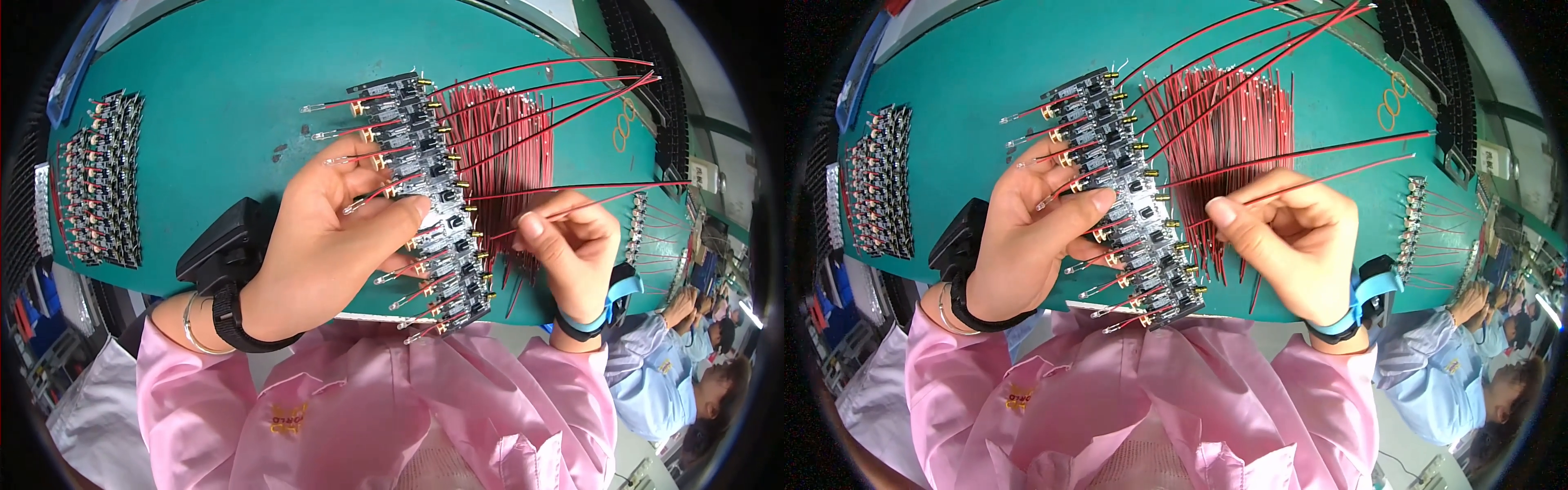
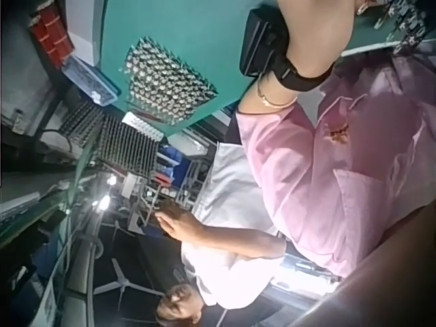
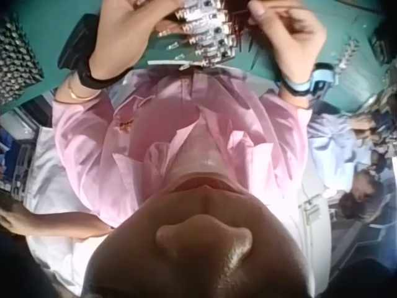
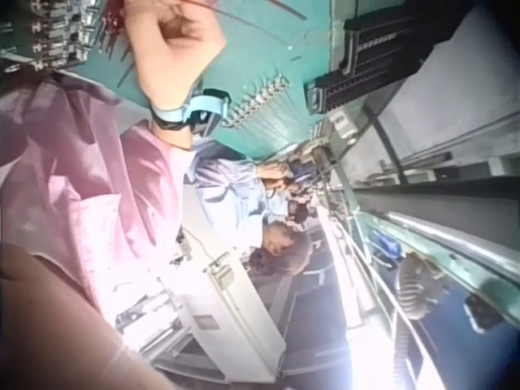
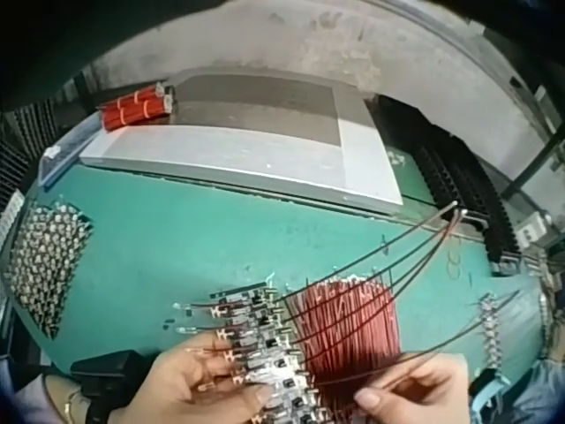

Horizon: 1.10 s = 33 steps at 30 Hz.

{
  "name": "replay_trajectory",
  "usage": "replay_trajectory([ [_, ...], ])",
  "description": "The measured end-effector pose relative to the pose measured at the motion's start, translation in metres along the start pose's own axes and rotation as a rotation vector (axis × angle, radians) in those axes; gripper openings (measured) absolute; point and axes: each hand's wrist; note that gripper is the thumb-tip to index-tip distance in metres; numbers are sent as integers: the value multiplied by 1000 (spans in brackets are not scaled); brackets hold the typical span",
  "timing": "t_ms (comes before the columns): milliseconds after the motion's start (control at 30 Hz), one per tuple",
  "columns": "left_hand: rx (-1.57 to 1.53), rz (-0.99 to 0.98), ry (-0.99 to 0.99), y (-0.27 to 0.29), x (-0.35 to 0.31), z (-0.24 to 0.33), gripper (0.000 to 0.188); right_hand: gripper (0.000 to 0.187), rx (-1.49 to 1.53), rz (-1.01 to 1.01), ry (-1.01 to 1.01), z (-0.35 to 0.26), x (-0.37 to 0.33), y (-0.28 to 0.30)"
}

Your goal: The person picks up a circuit board strip and inserts red wires into the components by hand. After filling the strip, the person sets it aside on the table and picks up a new circuit board strip to repeat the process.

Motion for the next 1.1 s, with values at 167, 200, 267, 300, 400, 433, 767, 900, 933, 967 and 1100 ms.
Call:
replay_trajectory([
  [167,4,-18,15,0,-1,2,36,6,0,-40,40,5,-2,-7],
  [200,4,-20,16,0,-1,2,36,6,-19,-31,72,5,-2,-7],
  [267,15,-16,22,1,-1,3,36,7,-58,-17,136,5,-3,-7],
  [300,20,-14,25,1,-1,3,36,7,-58,-17,135,4,-3,-8],
  [400,23,-19,26,2,0,4,36,6,-284,-122,120,-5,-4,-8],
  [433,26,-26,26,2,0,4,35,6,-285,-120,119,-4,-4,-8],
  [767,-13,-46,26,2,-2,4,35,9,-167,-22,200,2,-5,-14],
  [900,-14,-58,27,3,-2,4,34,9,-292,-22,357,4,-4,-14],
  [933,-17,-67,30,3,-2,4,34,9,-351,-27,420,5,-3,-14],
  [967,-19,-77,33,4,-2,4,34,9,-351,-27,420,5,-3,-14],
  [1100,-43,-61,39,2,-3,5,32,9,-314,-27,405,4,-2,-13],
])
Point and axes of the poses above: each hand's wrist, its own x-axis towards the middle knuckle, its own y-axis out of the back of the hand, z = x × y, and after that the axes turned 15 degrees about z, right-handed
